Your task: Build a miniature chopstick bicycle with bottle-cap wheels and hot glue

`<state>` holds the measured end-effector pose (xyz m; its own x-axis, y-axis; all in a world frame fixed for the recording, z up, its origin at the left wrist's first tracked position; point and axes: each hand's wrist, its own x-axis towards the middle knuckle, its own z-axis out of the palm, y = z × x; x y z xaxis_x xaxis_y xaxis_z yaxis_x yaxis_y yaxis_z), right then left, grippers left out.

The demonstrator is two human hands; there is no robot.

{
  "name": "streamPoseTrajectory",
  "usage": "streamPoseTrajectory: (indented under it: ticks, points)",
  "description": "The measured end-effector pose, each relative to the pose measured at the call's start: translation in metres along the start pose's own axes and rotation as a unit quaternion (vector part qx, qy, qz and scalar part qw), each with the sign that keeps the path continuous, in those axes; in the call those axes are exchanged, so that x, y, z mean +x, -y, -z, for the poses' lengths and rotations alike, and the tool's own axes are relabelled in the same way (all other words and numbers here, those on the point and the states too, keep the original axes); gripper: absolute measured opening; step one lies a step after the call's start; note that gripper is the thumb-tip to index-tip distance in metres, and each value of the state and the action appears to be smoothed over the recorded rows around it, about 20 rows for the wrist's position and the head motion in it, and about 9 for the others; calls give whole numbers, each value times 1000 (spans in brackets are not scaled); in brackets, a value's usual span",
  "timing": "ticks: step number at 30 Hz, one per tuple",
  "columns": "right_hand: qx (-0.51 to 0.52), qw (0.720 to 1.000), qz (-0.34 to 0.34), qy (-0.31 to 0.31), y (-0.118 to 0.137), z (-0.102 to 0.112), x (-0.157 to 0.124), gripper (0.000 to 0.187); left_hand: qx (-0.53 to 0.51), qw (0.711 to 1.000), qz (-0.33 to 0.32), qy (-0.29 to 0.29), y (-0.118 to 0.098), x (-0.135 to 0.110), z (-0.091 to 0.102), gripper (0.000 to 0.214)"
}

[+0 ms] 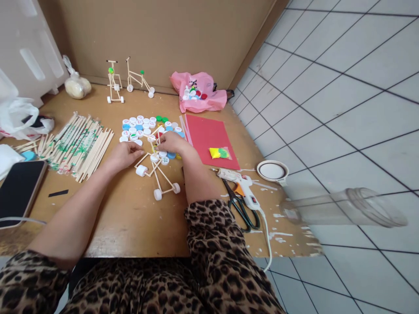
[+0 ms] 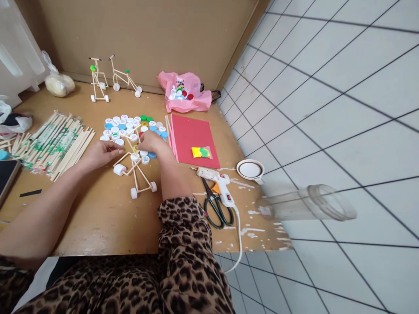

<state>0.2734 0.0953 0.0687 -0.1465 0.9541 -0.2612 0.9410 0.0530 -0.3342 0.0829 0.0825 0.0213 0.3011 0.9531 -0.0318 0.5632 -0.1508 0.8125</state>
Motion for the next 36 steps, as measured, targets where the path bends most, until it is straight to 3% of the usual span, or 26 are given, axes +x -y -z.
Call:
streamPoseTrajectory:
  ticks: [10,15,20,26,36]
  points:
    - [5,1000,-1,-25,-1,-6,5,10,-25,998,47,19,-4,4,-15,20]
    - [19,998,13,-57,8,-15,8,15,-10,999,48,-21,10,8,-3,23]
    - [27,997,20,-66,16,-23,11,18,80,994,36,-64,16,9,11,19]
    - [39,998,28,-46,10,-16,10,18,115,991,21,-68,5,4,11,19]
    - [44,998,28,-28,6,-13,7,20,133,991,6,-26,-6,-7,3,16]
